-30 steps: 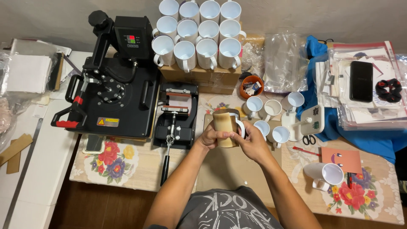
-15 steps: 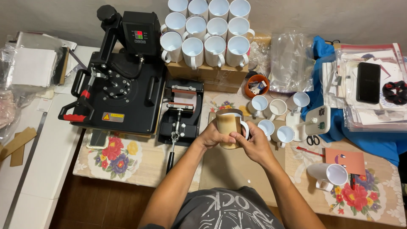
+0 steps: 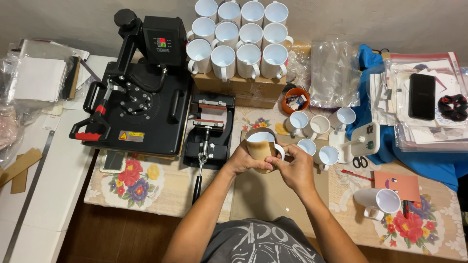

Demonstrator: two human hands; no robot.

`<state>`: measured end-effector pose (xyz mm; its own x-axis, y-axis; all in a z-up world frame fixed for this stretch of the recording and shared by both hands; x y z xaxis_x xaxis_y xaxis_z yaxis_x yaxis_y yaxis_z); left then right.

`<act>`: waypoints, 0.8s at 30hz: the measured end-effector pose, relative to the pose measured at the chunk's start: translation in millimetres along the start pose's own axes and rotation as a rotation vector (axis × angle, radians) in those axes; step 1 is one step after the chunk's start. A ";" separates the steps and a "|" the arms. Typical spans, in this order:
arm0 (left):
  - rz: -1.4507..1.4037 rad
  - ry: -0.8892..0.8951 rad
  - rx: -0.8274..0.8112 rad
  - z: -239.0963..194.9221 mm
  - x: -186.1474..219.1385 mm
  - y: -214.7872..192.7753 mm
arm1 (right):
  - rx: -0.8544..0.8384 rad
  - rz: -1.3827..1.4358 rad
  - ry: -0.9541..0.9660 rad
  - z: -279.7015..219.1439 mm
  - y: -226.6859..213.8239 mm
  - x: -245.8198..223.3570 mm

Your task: The person wraps a brown transfer sheet around a white mug and places it into a mug press machine. They then move to a nearby table to organize packing materials, including plastic bags, tape, and a tote bag, before returning to the press area.

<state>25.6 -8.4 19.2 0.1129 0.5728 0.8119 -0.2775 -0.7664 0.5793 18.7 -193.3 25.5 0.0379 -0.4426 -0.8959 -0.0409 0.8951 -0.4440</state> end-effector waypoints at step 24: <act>0.141 -0.135 0.279 -11.3 -50.5 -31.5 | -0.198 0.204 0.254 3.3 -2.8 5.6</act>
<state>17.9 -9.9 -40.8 0.2226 0.4265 0.8767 -0.0293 -0.8959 0.4433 22.3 -198.2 21.8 -0.2386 -0.2781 -0.9305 -0.2157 0.9494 -0.2284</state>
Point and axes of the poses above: each hand's wrist, its own z-axis towards the middle knuckle, its own y-axis out of the palm, x = y × z, the point moved 4 cm from there along z, towards the middle knuckle, and after that the axes turned 1 degree about z, right-handed, at the moved point
